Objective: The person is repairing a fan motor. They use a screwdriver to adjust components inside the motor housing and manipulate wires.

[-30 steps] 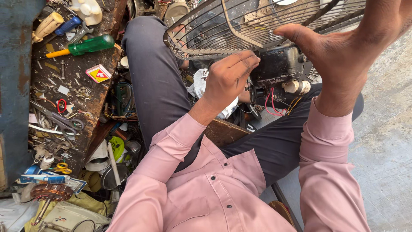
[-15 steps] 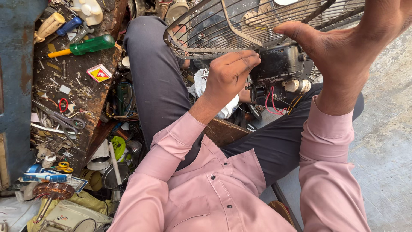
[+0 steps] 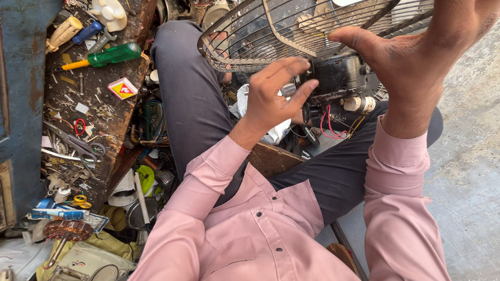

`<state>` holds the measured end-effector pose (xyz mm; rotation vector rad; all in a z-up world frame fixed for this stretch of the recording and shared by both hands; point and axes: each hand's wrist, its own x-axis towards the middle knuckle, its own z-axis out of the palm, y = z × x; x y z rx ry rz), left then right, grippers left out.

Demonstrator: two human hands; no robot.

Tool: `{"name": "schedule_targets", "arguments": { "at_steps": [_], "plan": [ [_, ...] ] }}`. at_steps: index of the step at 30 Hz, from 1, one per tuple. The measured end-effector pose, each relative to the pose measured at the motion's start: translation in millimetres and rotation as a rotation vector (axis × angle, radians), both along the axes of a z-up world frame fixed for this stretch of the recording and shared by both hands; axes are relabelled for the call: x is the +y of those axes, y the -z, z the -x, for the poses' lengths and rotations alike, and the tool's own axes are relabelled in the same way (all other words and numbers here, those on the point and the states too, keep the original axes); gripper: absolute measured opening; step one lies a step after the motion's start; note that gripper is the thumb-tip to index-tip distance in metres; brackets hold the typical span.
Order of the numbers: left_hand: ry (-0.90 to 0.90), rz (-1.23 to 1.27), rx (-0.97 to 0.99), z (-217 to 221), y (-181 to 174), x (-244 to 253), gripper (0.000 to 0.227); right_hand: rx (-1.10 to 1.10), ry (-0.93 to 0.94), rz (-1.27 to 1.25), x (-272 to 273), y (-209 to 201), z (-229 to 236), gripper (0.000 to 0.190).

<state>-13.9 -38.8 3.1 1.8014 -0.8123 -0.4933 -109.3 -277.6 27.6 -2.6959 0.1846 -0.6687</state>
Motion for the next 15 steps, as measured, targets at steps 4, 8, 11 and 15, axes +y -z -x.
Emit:
{"name": "schedule_targets", "arguments": {
  "at_steps": [4,8,11,15],
  "plan": [
    [-0.021,-0.039,-0.030,5,6,-3,0.019,-0.001,0.015,0.010,0,2,1,0.077],
    [-0.015,-0.012,-0.028,7,11,-3,0.017,-0.013,0.019,-0.025,0,5,3,0.080],
    [0.026,0.008,-0.096,7,11,-2,0.017,-0.008,0.022,-0.007,-1,8,5,0.081],
    [0.017,0.009,0.009,4,7,-1,0.018,0.009,0.041,0.007,-1,11,8,0.082]
  ]
}}
